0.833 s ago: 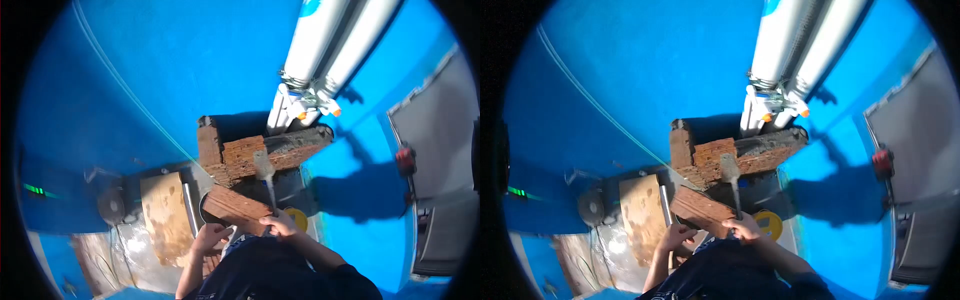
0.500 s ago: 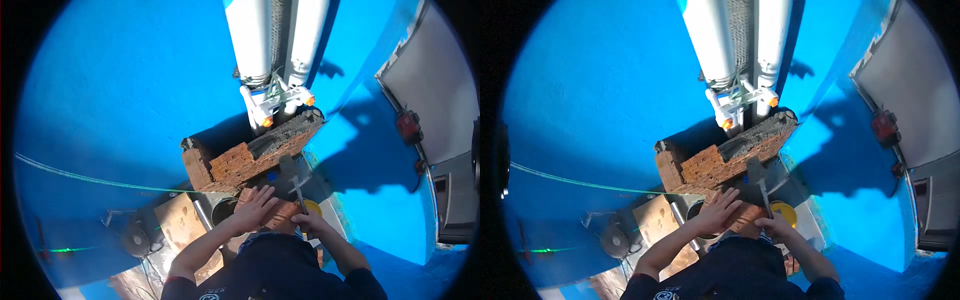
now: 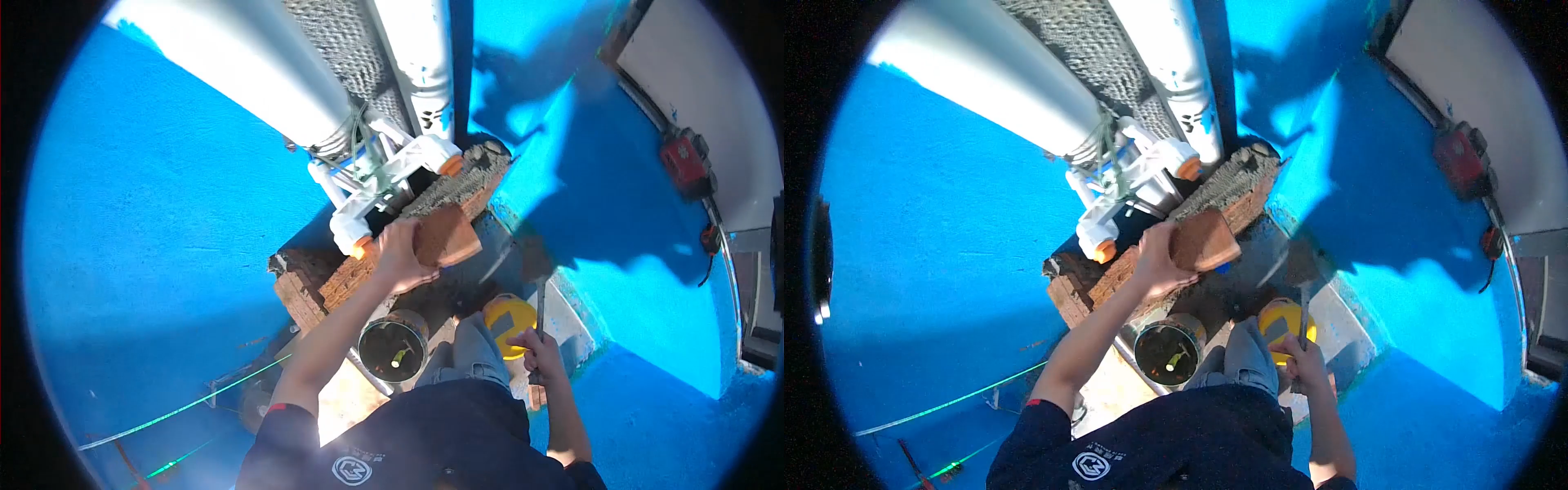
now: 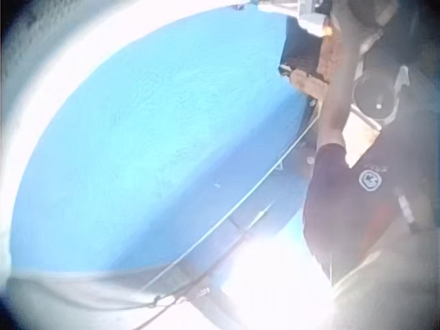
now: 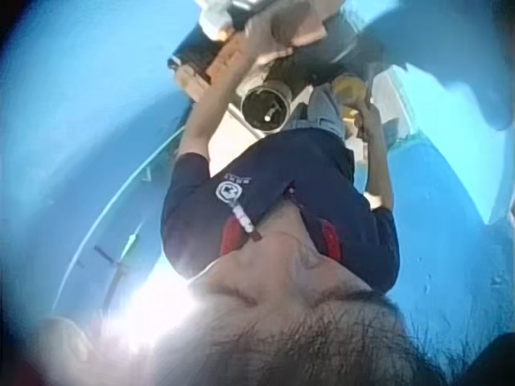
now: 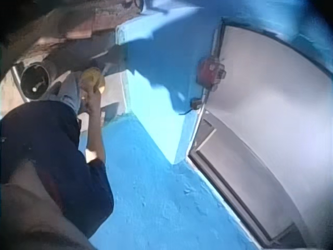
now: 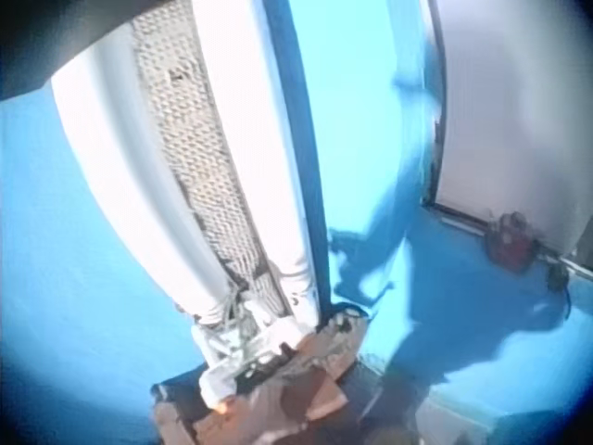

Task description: The person builds a brick structure by picking up bricks from a pile, applying mortar with a trowel, and carefully placing the bricks in alignment with a guide string.

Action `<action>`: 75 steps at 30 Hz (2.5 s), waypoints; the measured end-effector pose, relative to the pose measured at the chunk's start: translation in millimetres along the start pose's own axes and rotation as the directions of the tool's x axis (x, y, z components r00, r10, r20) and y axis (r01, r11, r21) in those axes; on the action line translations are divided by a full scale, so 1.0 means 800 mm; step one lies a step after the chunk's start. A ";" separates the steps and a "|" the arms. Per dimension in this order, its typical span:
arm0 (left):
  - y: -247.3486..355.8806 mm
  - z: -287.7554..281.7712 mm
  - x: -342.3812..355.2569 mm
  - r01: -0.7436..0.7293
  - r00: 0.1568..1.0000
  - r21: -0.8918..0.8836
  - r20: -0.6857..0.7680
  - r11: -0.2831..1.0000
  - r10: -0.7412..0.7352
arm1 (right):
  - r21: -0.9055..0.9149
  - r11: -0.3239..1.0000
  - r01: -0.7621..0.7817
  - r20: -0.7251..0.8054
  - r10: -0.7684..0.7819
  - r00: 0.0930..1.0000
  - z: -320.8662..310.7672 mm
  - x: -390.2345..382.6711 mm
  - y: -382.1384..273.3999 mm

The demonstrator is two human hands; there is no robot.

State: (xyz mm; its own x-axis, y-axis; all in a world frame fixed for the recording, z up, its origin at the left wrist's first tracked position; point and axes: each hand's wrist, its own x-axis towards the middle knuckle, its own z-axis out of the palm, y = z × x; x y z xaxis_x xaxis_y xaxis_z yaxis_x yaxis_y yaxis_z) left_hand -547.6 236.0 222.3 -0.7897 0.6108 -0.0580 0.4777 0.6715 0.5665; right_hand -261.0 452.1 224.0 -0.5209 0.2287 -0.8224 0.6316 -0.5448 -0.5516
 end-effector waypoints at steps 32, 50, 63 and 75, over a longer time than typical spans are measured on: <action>-0.107 0.095 0.058 0.316 0.949 0.186 -0.056 0.930 -0.311 | -0.149 0.972 -0.180 -0.057 0.173 0.983 -0.001 0.016 0.064; -0.180 0.076 -0.015 -0.052 0.997 0.346 0.069 0.937 0.030 | -0.399 0.746 0.533 0.214 -0.489 0.846 0.131 0.048 -0.016; -0.186 0.083 -0.020 -0.016 0.998 0.352 0.063 0.936 -0.006 | -0.583 0.424 0.693 0.309 -0.674 0.671 0.201 0.178 0.022; -0.189 0.067 -0.011 -0.031 0.988 0.290 0.156 0.957 -0.015 | -0.547 0.560 0.622 0.226 -0.616 0.754 0.214 0.176 0.045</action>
State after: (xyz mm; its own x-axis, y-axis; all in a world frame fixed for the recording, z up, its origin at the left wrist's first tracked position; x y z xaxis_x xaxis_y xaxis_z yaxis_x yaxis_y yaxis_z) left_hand -592.3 151.9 93.3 -0.7273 0.6583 -0.1940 0.5929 0.7451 0.3056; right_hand -410.5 326.6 112.3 -0.9121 0.3259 -0.2486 0.3440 0.2788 -0.8966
